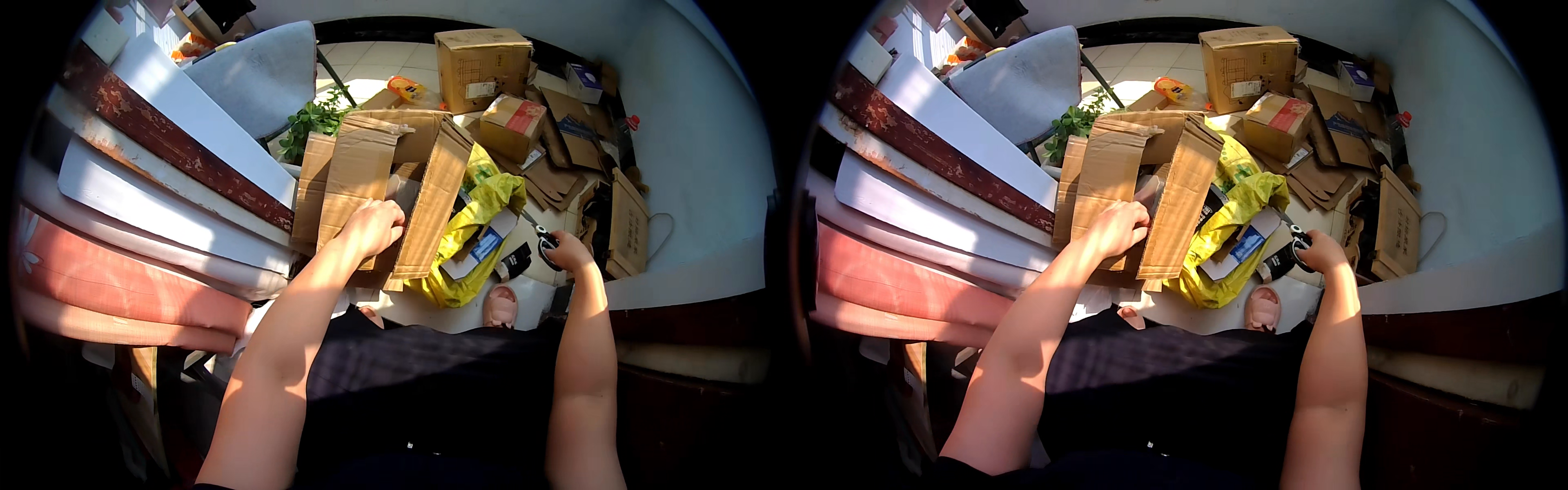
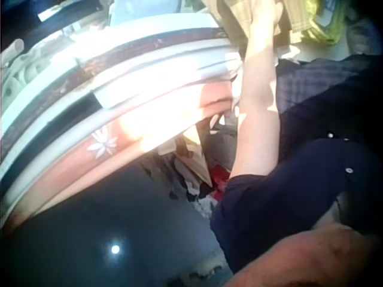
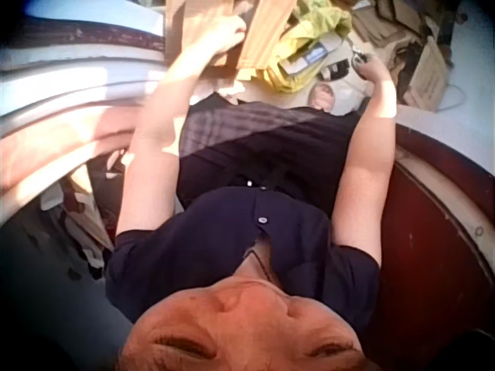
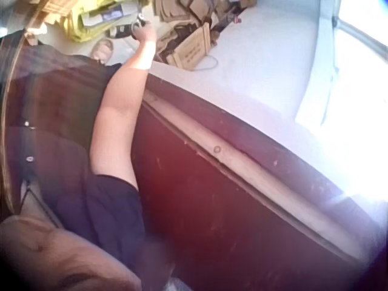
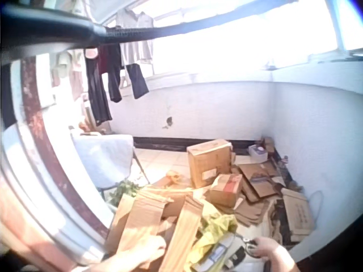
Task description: The person uses scissors to cut open several cardboard boxes and a yellow plastic bag. They cut along the edges and flaps of the boxes to open them and then flatten the cardboard pieces.
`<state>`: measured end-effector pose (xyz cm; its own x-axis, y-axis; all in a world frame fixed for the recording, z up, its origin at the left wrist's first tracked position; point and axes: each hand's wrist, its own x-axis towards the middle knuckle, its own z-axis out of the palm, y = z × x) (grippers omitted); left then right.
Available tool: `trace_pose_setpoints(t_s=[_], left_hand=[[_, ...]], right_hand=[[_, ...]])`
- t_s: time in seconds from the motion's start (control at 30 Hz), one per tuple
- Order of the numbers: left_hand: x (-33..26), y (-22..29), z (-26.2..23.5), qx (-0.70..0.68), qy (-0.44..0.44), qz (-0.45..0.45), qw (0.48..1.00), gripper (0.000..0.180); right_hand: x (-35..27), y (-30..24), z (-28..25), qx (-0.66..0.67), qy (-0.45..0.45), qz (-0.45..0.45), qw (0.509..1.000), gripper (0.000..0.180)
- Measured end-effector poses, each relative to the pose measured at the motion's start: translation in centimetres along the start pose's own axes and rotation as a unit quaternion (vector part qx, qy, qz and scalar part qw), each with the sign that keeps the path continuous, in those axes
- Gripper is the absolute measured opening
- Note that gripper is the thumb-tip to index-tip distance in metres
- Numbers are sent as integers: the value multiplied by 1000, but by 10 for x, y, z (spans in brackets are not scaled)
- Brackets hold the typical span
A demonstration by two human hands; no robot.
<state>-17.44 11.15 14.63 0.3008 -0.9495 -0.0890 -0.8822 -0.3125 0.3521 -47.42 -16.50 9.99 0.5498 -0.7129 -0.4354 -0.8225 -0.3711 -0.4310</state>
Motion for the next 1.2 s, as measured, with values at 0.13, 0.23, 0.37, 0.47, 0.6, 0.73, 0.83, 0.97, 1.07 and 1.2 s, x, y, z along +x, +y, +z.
trace_pose_setpoints(t_s=[0.13,0.23,0.37,0.47,0.6,0.73,0.83,0.97,1.07,1.2], left_hand=[[-16,-17,21,-75,90,-11,993,16],[-15,-20,32,-145,137,-55,978,16],[-2,17,15,-204,160,-118,959,28],[5,38,-1,-210,108,-108,966,34],[0,55,-2,-83,102,-44,990,38],[5,61,7,-99,57,-32,993,33],[6,60,14,-124,28,-23,992,34],[9,64,18,-134,-3,-22,991,37],[23,73,29,-146,-29,-6,989,42],[33,84,39,-123,-70,6,990,44]], right_hand=[[26,22,46,-19,4,37,999,50],[36,17,48,33,22,61,997,53],[44,18,42,212,54,143,965,55],[51,28,12,128,13,162,978,61],[71,54,14,-32,59,112,991,70],[81,93,79,-60,55,117,990,74],[96,136,143,-89,73,127,985,80],[113,149,180,-123,-91,200,968,80],[128,194,228,-283,-156,255,912,85],[144,201,214,-385,-164,215,883,52]])
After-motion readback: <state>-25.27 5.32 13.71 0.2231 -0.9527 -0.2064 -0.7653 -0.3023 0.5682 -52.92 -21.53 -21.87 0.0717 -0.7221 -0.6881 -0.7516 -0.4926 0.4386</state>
